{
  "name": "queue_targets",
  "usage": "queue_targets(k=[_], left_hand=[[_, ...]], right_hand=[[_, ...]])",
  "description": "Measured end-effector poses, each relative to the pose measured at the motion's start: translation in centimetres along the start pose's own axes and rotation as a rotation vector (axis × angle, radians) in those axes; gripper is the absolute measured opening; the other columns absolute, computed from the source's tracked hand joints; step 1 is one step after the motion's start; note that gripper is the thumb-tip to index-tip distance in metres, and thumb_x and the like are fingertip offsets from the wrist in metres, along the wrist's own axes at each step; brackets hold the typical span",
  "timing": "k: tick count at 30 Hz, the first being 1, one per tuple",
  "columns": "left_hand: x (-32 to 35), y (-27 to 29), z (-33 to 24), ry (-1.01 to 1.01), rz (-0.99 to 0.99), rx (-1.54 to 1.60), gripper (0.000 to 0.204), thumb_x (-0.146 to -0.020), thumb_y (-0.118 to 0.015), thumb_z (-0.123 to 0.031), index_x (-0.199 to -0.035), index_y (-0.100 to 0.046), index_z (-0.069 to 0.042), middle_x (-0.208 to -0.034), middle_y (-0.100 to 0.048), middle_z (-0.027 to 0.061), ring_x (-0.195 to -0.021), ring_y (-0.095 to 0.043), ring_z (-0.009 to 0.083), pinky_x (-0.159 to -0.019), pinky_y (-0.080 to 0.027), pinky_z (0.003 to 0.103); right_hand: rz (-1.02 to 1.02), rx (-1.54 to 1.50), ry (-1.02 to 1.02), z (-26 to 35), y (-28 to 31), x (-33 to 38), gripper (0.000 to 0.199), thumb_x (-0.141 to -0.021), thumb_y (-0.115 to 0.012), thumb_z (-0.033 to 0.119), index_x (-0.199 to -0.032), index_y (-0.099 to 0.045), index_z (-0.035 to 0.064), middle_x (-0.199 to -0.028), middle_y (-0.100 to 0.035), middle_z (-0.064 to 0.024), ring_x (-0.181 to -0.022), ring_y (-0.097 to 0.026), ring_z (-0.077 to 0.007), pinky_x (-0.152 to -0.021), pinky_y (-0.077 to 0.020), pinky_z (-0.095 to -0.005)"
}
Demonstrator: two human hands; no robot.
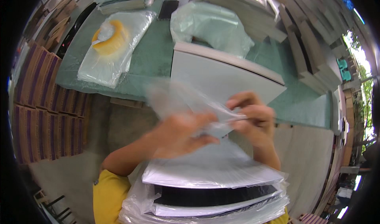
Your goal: The person wraps individual white paper stacks in clear plastic film by hand, folding the film around the stack and tucking the ends before placing the wrapped stack on top of others.
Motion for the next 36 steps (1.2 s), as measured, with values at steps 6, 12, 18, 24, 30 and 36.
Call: queue_targets(k=[6, 12, 18, 24, 30, 36], left_hand=[[-2.3, 0.7, -0.6, 0.111, -0.126, 0.431, 0.022, -0.079, -0.059, -0.021, -0.083, -0.051, -0.001, -0.062, -0.049, 0.0169, -0.058, -0.051, 0.0276, -0.052, -0.040, 0.032], [-1.8, 0.5, 2.4, 0.132, -0.178, 0.884, 0.019, -0.086, -0.050, -0.016, -0.094, -0.053, 0.001, -0.075, -0.056, 0.0024, -0.065, -0.051, 0.0106, -0.058, -0.042, 0.024], [-1.5, -0.1, 1.1, -0.011, 0.293, 0.873, 0.027, -0.084, -0.053, -0.016, -0.105, -0.052, 0.001, -0.086, -0.059, 0.0020, -0.075, -0.052, 0.0076, -0.067, -0.042, 0.022], [-1.0, 1.3, 0.5, -0.071, 0.339, 1.159, 0.016, -0.081, -0.054, -0.009, -0.094, -0.055, -0.001, -0.067, -0.055, 0.0040, -0.060, -0.052, 0.0088, -0.053, -0.040, 0.023], [1.8, -2.6, 0.7, -0.098, 0.702, 0.081, 0.020, -0.073, -0.056, -0.011, -0.089, -0.051, 0.000, -0.068, -0.057, 0.0142, -0.064, -0.057, 0.0301, -0.057, -0.045, 0.036], [3.8, -4.3, 8.9, 0.016, 0.517, -0.734, 0.016, -0.067, -0.052, -0.009, -0.080, -0.057, -0.001, -0.070, -0.058, 0.0142, -0.070, -0.057, 0.0305, -0.064, -0.043, 0.039]], right_hand=[[-0.055, 0.262, 0.058, 1.7, -0.5, -1.2, 0.042, -0.069, -0.066, 0.013, -0.105, -0.050, -0.0001, -0.097, -0.055, -0.0114, -0.092, -0.051, -0.0189, -0.080, -0.0393, -0.0311], [0.228, -0.617, -0.603, -4.3, -0.2, 1.9, 0.032, -0.072, -0.067, 0.018, -0.097, -0.055, 0.0019, -0.082, -0.058, -0.0059, -0.077, -0.052, -0.0088, -0.068, -0.0427, -0.0231], [0.463, -0.153, -0.335, 0.1, -2.8, 1.2, 0.033, -0.074, -0.066, 0.021, -0.095, -0.055, -0.0018, -0.083, -0.059, -0.0071, -0.076, -0.054, -0.0121, -0.068, -0.0438, -0.0279], [0.955, 0.325, -0.579, -1.6, -2.3, 4.1, 0.041, -0.074, -0.061, 0.029, -0.097, -0.054, -0.0038, -0.089, -0.060, -0.0151, -0.087, -0.057, -0.0228, -0.074, -0.0439, -0.0360], [0.865, 1.309, -0.030, -3.6, -0.3, 6.2, 0.031, -0.071, -0.061, 0.029, -0.085, -0.058, 0.0016, -0.097, -0.058, -0.0135, -0.097, -0.051, -0.0333, -0.080, -0.0418, -0.0382], [0.961, 0.254, -0.283, 1.2, -2.0, 6.1, 0.029, -0.079, -0.055, 0.029, -0.080, -0.057, 0.0005, -0.087, -0.057, -0.0156, -0.087, -0.053, -0.0319, -0.075, -0.0426, -0.0375]])
Point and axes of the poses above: each hand's wrist, its own x-axis away from the middle knuckle, its own y-axis out of the back of the hand, z = x × y, the point moved 6 cm from there along -x, towards the middle knuckle
